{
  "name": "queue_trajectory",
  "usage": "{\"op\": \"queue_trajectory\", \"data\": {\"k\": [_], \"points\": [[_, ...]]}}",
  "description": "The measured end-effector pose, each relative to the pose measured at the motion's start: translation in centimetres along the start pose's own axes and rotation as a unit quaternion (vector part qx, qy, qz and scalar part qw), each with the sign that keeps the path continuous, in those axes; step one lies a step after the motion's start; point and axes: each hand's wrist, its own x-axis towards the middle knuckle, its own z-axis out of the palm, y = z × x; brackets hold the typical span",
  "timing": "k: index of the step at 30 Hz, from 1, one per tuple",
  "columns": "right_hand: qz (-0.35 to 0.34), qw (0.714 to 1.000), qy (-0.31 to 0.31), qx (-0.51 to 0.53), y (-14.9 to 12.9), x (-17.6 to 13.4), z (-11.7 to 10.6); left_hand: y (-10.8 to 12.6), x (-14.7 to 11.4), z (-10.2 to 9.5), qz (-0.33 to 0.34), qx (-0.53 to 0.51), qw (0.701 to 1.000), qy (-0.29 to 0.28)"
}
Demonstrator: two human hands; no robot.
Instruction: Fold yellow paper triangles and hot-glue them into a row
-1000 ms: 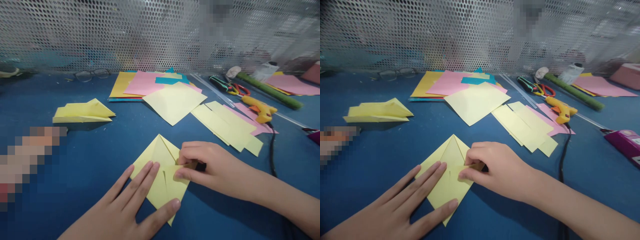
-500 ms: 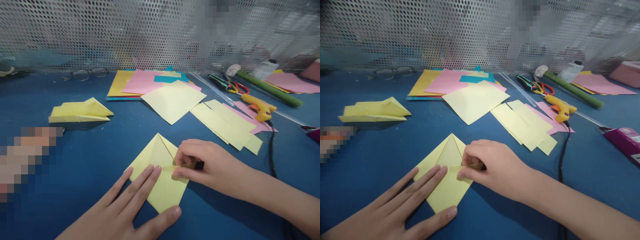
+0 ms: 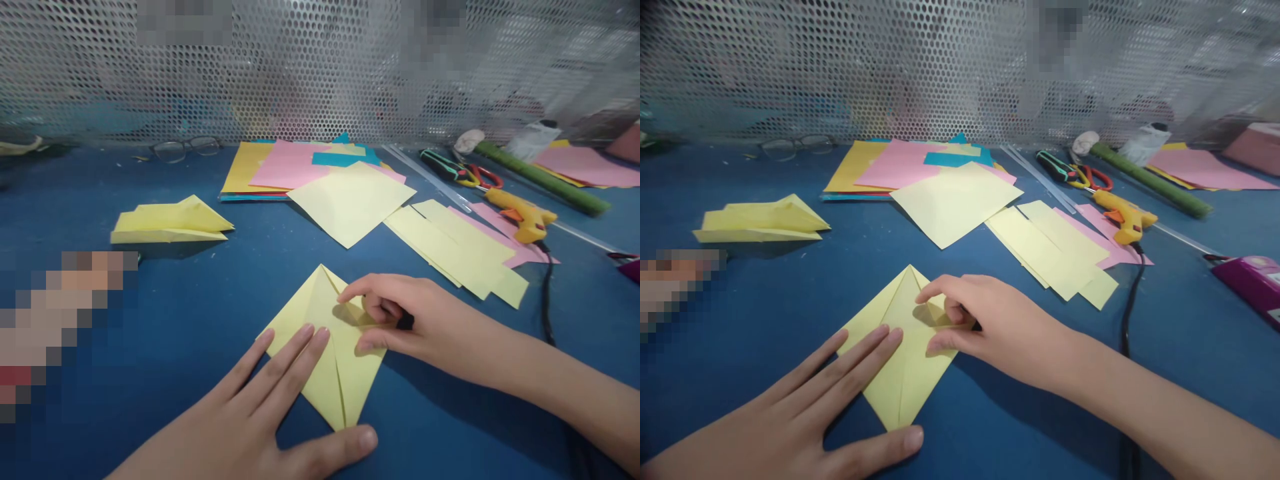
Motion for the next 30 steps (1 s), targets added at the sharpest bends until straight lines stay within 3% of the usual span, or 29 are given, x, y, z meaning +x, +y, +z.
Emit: {"op": "queue_trajectory", "data": {"k": [9, 18, 30], "points": [[0.018, 0.999, 0.012, 0.028, -0.3, 0.3, 0.1, 0.4, -0.1, -0.1, -0.013, -0.041, 0.999, -0.011], [-0.010, 0.999, 0.039, -0.010, -0.2, 0.2, 0.4, 0.2, -0.2, 0.5, 0.010, -0.048, 0.999, 0.016], [-0.015, 0.999, 0.031, -0.009, 0.0, 0.1, 0.4, 0.2, -0.3, 1.2, 0.011, -0.038, 0.998, 0.040]]}}
